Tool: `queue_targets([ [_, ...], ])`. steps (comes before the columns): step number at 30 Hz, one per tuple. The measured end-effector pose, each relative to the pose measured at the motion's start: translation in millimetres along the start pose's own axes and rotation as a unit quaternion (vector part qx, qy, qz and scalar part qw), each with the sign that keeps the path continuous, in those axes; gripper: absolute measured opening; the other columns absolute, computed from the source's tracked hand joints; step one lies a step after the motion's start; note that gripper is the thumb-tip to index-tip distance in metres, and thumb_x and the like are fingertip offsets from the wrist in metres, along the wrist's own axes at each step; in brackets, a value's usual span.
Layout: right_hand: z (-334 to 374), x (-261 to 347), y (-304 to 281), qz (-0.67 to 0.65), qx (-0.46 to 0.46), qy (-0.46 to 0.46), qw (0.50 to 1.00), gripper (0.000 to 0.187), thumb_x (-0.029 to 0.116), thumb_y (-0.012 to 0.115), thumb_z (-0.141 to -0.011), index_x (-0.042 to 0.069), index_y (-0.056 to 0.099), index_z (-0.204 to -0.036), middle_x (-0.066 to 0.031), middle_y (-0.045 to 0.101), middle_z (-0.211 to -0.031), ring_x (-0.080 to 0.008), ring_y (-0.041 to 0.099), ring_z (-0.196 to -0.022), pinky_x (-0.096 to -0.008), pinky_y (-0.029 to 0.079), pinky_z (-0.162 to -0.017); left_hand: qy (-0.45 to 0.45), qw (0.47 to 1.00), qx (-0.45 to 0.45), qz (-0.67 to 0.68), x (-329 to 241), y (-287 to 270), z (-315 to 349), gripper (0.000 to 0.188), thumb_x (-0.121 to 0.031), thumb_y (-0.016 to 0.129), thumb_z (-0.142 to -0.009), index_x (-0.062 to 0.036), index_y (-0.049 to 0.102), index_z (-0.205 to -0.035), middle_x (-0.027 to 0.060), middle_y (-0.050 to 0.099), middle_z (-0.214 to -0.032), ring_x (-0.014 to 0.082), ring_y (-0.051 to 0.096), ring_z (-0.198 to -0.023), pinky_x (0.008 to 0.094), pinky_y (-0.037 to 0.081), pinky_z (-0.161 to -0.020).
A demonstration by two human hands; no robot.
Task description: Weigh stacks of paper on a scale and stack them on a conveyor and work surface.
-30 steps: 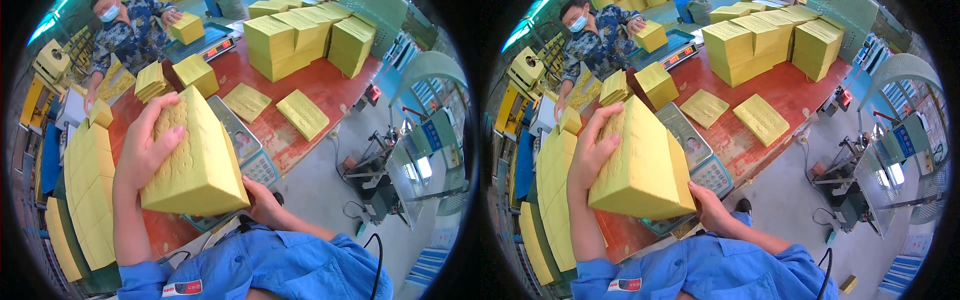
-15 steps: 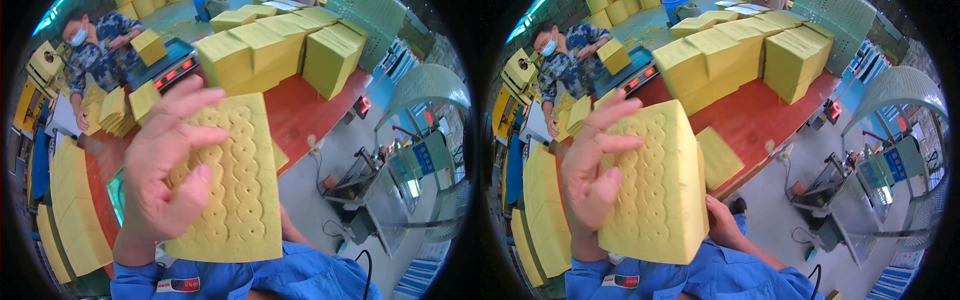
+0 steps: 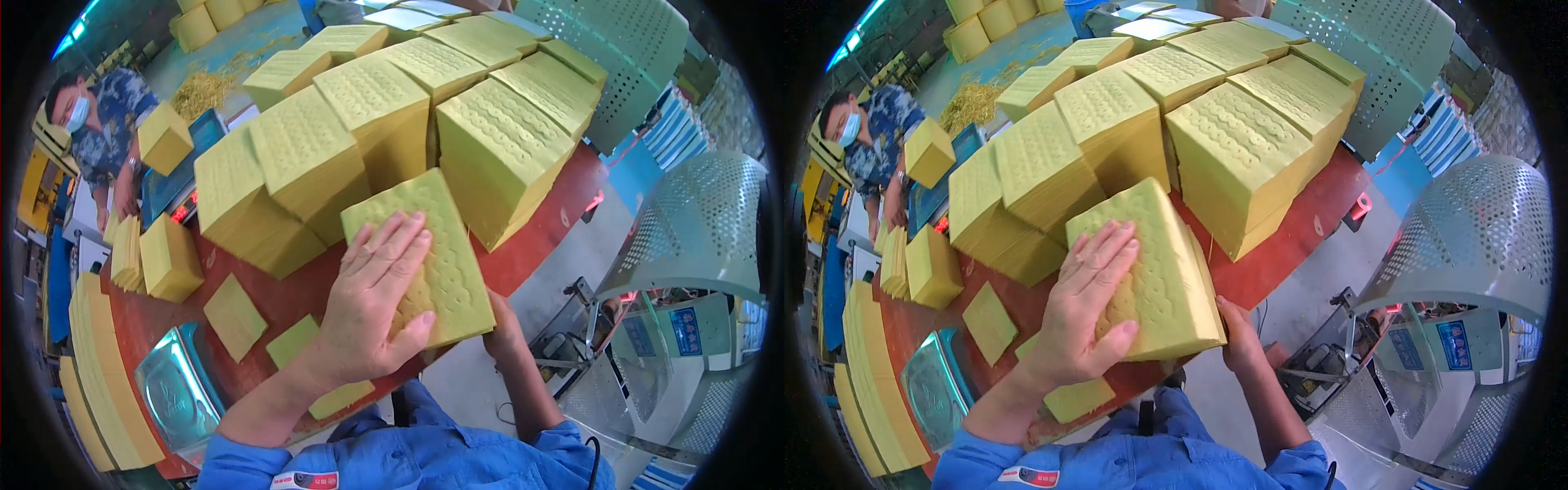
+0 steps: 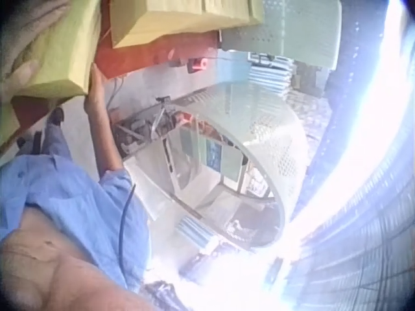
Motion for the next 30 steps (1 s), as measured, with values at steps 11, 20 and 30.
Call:
queue_targets([
  [11,-46.7,28.9,-14.4,0.16,-0.123,-0.288,0.936,0.032,0.02,0.053,-0.101,-0.005,0.061,-0.12,-0.0118,0.067,-0.111,-0.0184,0.062,-0.096,-0.0335,0.048,-0.086,-0.025,0.991,0.031,-0.125,13.1,37.0,-71.3,0.087,-0.046,0.073,-0.077,0.0013,0.046,-0.144,0.0279,0.037,-0.152,0.0475,0.033,-0.142,0.0617,0.02,-0.116],
  [20,0.2,3.9,9.4,0.269,-0.012,-0.277,0.923,0.01,0.006,0.067,-0.091,-0.001,0.065,-0.097,-0.0099,0.066,-0.087,-0.0158,0.065,-0.076,-0.0293,0.051,-0.068,-0.048,0.987,0.031,-0.147,-4.1,50.8,-82.2,0.087,-0.04,0.075,-0.076,0.0029,0.044,-0.145,0.0317,0.037,-0.15,0.0511,0.034,-0.14,0.0647,0.021,-0.114],
  [30,-41.3,4.1,3.4,0.193,-0.03,-0.265,0.944,0.008,0.007,0.068,-0.09,-0.001,0.065,-0.089,-0.0065,0.066,-0.08,-0.0116,0.061,-0.072,-0.0287,0.05,-0.065,-0.044,0.981,-0.022,-0.19,12.1,59.9,-105.5,0.08,-0.037,0.073,-0.078,0.0044,0.047,-0.141,0.0318,0.041,-0.146,0.0496,0.037,-0.138,0.0633,0.024,-0.113],
])
Point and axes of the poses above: each hand's wrist, its own z-axis away from the middle knuckle, its own y-axis out of the palm, x = y × z, the point moved 2 cm from there along -z, towards the middle knuckle
